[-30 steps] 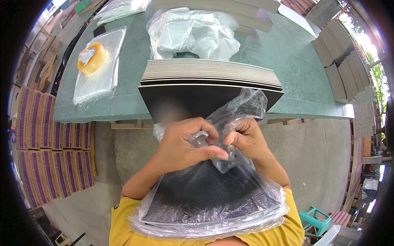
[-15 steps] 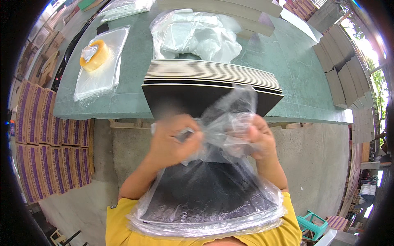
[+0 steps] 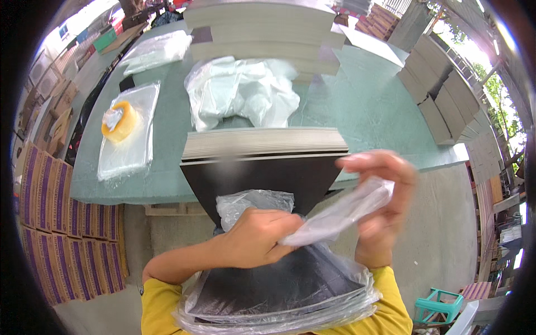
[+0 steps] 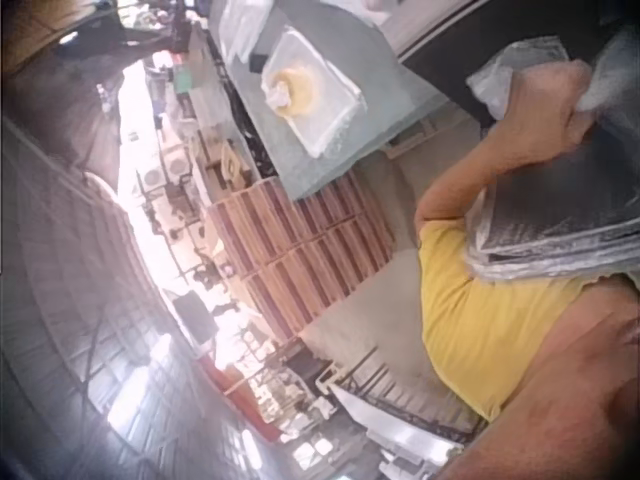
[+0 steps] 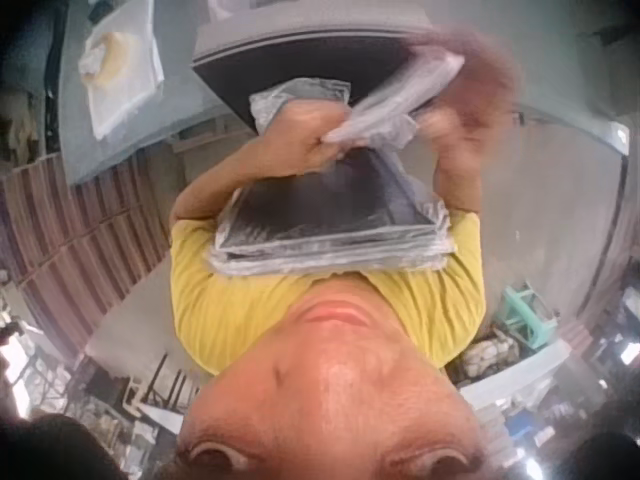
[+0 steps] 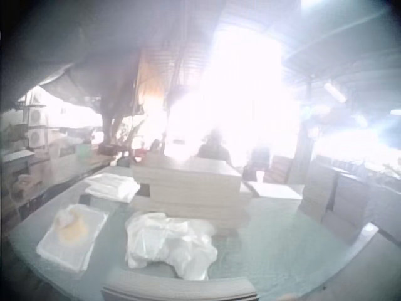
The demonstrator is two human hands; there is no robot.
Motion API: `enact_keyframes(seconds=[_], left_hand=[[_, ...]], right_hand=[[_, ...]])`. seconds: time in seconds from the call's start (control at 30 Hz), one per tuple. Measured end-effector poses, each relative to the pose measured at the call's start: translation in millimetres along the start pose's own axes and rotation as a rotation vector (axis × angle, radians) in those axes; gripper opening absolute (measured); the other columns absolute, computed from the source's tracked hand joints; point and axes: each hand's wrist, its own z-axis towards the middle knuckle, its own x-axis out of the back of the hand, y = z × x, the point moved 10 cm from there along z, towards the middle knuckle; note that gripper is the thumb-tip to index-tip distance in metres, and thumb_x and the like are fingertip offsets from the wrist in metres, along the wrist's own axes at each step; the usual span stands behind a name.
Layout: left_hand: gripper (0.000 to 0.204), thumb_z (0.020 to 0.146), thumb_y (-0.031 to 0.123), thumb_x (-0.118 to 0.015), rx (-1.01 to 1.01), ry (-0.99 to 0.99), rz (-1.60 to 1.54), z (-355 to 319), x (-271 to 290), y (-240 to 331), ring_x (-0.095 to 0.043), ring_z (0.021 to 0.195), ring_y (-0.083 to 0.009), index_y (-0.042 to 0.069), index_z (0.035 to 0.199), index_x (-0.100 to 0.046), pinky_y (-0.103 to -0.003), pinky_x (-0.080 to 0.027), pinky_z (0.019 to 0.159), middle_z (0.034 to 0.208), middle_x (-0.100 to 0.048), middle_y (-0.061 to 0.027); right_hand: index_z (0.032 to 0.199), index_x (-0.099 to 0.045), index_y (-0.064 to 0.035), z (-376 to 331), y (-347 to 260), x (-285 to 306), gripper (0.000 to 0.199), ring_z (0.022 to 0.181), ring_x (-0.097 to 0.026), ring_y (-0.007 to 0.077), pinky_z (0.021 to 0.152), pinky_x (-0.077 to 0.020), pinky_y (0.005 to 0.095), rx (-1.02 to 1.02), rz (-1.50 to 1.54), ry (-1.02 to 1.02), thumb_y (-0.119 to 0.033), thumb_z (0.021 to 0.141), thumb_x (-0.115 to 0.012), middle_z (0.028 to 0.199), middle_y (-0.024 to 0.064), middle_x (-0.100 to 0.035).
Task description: The person wraps individual black-covered booklets in clear plastic bags, tucking the excess plastic between the pages of each booklet.
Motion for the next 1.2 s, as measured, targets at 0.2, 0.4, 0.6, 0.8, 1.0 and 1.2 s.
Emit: enact_keyframes(seconds=[0.2, 0.4, 0.6, 0.8, 1.0, 1.2], left_hand=[[0.024, 0.086, 0.023, -0.052, 0.267, 0.194, -0.344, -7.3, 32.0, -30.7, -0.048, 0.061, -0.0081, -0.001, 0.090, -0.056, -0.023, -0.040, 0.055, 0.069, -0.052, -0.0028], [0.027, 0.088, 0.022, -0.048, 0.283, 0.182, -0.879, 3.4, 43.8, -12.2, -0.045, 0.077, -0.0043, 0.000, 0.104, -0.051, -0.020, -0.038, 0.069, 0.085, -0.052, 0.0020], [0.026, 0.088, 0.025, -0.048, 0.434, 0.019, -0.787, -15.3, 28.7, -47.8, -0.046, 0.071, -0.0044, 0.001, 0.084, -0.056, -0.021, -0.038, 0.063, 0.076, -0.053, 0.0018], [0.012, 0.077, 0.011, -0.060, 0.095, 0.305, -0.103, 8.8, 70.2, -6.1, -0.054, 0.071, -0.0095, 0.002, 0.085, -0.055, -0.025, -0.042, 0.064, 0.078, -0.058, -0.0066], [0.014, 0.082, 0.015, -0.056, 0.330, 0.135, -0.315, -2.8, 57.5, -18.4, -0.047, 0.061, -0.0074, 0.003, 0.087, -0.054, -0.023, -0.040, 0.057, 0.071, -0.054, -0.0047], [0.022, 0.089, 0.023, -0.044, 0.236, 0.245, -0.469, 2.1, 59.1, -27.4, -0.043, 0.064, -0.0058, 0.002, 0.086, -0.052, -0.021, -0.037, 0.058, 0.068, -0.049, 0.0003]], right_hand=[[0.097, -0.057, 0.0013, -9.5, 57.7, -7.9, 0.035, 0.100, -0.050, 0.0193, 0.083, -0.0399, 0.0321, -0.505, 0.272, -0.125, -0.010, 0.067, -0.069, 0.106, 0.0102, -0.055], [0.088, -0.057, 0.0020, -66.3, 72.6, -70.1, 0.026, 0.075, -0.053, 0.0111, 0.066, -0.0438, 0.0284, -0.615, 0.163, -0.684, -0.022, 0.078, -0.061, 0.083, 0.0057, -0.058], [0.060, -0.048, -0.0015, 0.5, 55.3, -14.8, 0.040, 0.059, -0.046, 0.0169, 0.052, -0.0410, 0.0303, -0.359, 0.607, -0.166, -0.034, 0.083, -0.053, 0.069, 0.0090, -0.047], [0.088, -0.048, -0.0032, -4.2, 67.0, -41.1, 0.032, 0.076, -0.049, 0.0142, 0.064, -0.0431, 0.0278, -0.364, 0.249, -0.062, -0.031, 0.078, -0.061, 0.084, 0.0063, -0.046], [0.094, -0.052, -0.0005, 2.6, 54.5, -34.4, 0.037, 0.082, -0.054, 0.0157, 0.073, -0.0433, 0.0262, -0.341, 0.050, -0.188, -0.035, 0.081, -0.056, 0.088, 0.0090, -0.054], [0.093, -0.055, -0.0024, -50.7, 112.0, -35.2, 0.024, 0.070, -0.055, 0.0147, 0.064, -0.0455, 0.0283, -1.039, 0.573, 0.341, -0.025, 0.087, -0.047, 0.076, 0.0057, -0.057]])
